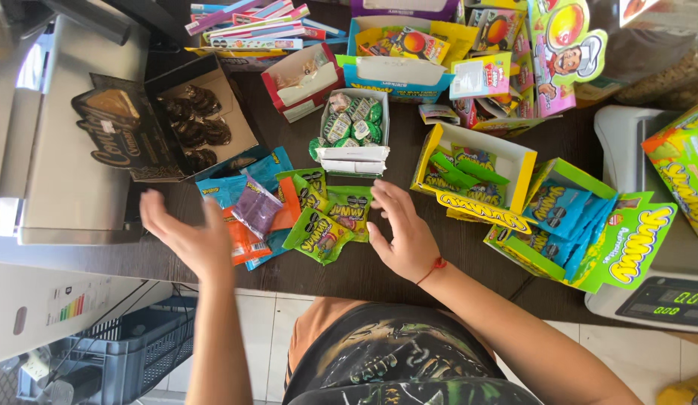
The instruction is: The person organizes candy packets by picking them up from a table and placing them into their corresponding cardboard display boxes.
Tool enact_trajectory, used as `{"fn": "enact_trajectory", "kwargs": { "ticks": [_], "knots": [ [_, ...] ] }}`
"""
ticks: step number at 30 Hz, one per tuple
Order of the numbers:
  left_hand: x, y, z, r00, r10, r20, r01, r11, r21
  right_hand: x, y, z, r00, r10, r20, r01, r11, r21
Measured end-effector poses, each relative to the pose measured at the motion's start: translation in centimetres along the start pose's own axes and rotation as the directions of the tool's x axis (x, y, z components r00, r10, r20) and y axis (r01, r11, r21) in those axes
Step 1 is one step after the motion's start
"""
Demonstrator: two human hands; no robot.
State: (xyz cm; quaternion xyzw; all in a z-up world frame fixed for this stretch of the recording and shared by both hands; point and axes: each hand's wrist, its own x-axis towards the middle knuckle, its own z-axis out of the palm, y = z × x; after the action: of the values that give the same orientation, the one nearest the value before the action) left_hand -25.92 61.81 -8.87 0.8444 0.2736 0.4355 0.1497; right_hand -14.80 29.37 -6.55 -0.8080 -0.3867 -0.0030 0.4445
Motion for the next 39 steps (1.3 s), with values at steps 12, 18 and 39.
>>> {"fn": "enact_trajectory", "kwargs": {
  "ticks": [12, 18, 39],
  "knots": [
    [7.0, -0.2, 2.7, 0.597, -0.685, 0.418, 0.802, 0.535, -0.267, 0.5, -0.5, 3.1, 0.967, -0.151, 0.205, 0.166, 0.984, -0.057],
    [6.3, 4.4, 4.3, 0.566, -0.662, 0.491, 0.82, 0.515, -0.252, 1.2, -1.5, 0.9, 0.992, 0.0, 0.123, 0.008, 0.998, -0.063],
    [2.7, 12.6, 5.5, 0.338, -0.204, 0.919, 0.781, 0.606, -0.153, 3.0, 8.0, 5.5, 0.781, 0.598, -0.18, -0.479, 0.758, 0.442]
  ]
}}
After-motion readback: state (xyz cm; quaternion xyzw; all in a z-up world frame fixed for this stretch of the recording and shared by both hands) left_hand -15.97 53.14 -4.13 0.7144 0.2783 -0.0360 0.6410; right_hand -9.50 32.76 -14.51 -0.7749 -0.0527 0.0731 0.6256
